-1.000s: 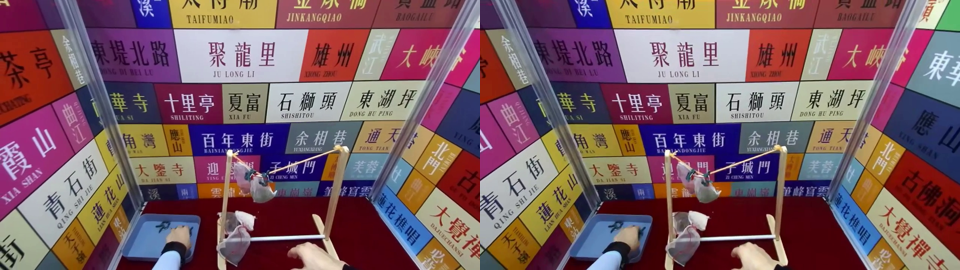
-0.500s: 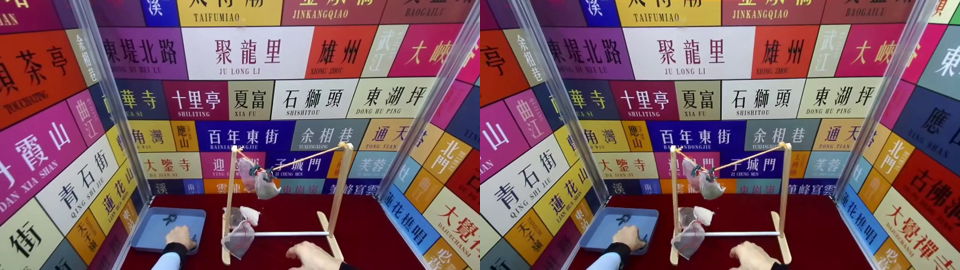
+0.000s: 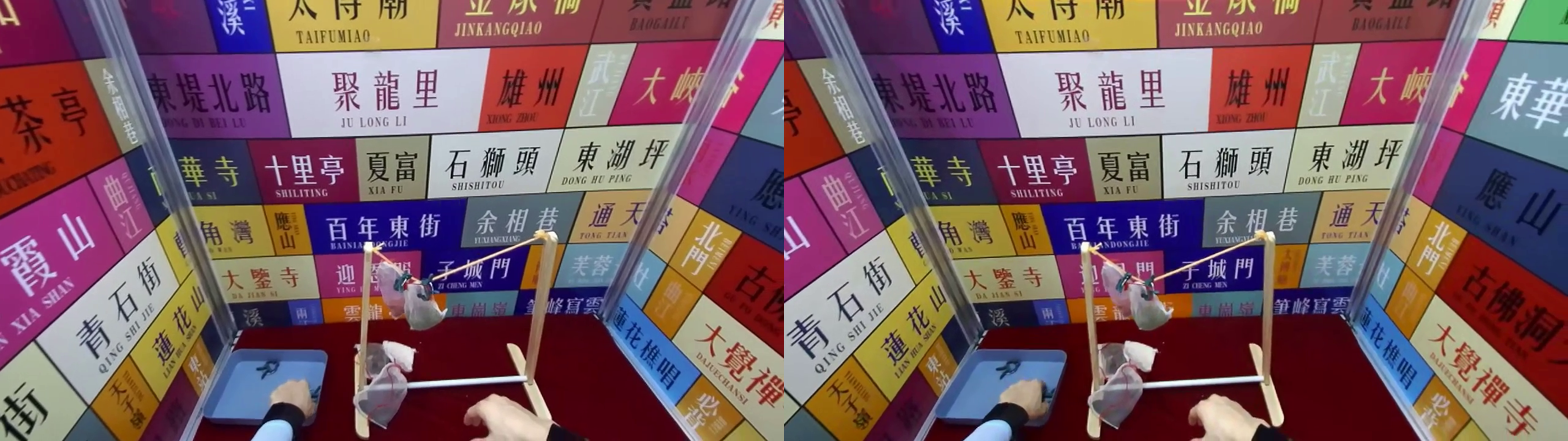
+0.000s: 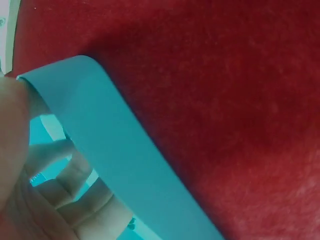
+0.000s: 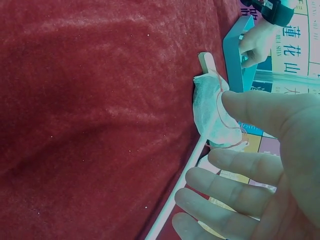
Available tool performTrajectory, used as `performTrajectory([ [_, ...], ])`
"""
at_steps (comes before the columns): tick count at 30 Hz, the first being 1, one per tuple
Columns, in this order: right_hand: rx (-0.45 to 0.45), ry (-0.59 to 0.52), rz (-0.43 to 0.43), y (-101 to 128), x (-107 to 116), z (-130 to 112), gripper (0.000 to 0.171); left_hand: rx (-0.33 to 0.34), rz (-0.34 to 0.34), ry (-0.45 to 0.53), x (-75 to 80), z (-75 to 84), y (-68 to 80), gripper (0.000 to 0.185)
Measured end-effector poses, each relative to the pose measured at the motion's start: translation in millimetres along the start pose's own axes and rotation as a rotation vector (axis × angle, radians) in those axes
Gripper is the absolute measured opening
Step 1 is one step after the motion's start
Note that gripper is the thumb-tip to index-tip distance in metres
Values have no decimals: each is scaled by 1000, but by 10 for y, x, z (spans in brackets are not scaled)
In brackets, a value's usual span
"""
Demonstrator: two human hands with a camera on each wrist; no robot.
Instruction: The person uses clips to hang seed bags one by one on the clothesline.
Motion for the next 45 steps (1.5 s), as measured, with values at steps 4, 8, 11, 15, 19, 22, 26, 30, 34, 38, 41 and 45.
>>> performTrajectory([
  [4, -1, -3, -11, -23, -14, -4, 39, -60, 26, -76, -2, 85, 67, 51],
  [8, -16, -46, -54, -37, -91, 28, 32, -153, 62, -89, -48, 180, 85, 37],
  [11, -15, -55, -63, -35, -141, 27, 22, -217, 76, -31, -80, 223, 77, 17],
  [15, 17, -36, -42, -38, -147, -32, 15, -252, 100, 28, -59, 217, 63, 15],
  [19, 72, -4, -13, -45, -98, -112, 12, -214, 181, 79, 54, 117, 67, 10],
  [22, 86, 18, -6, -48, -75, -128, 10, -164, 255, 148, 147, 15, 104, 10],
  [26, 62, 4, -22, -63, -96, -93, 10, -111, 329, 257, 254, -87, 167, 13],
  [30, 34, -49, -45, -101, -132, -74, 9, -44, 374, 370, 385, -135, 223, 12],
  [34, 29, -59, -36, -116, -91, -95, 13, -63, 450, 428, 640, -8, 319, 9],
  [38, 15, -95, -32, -133, -20, -99, 22, -167, 552, 434, 928, 234, 428, 6],
  [41, 24, -130, -16, -170, 32, -135, 26, -246, 610, 435, 1096, 440, 509, 4],
  [45, 102, -102, 62, -228, 134, -293, 24, -329, 596, 486, 1218, 744, 592, 6],
])
Point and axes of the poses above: each hand's wrist, its own y-axis away from the middle knuckle, its own x-axis out of the back of the hand, z = x × y, the point moved 10 cm from there along -y, towards the middle knuckle, and after that the axes turned 4 degrees about -z, right-handed, at the moved point
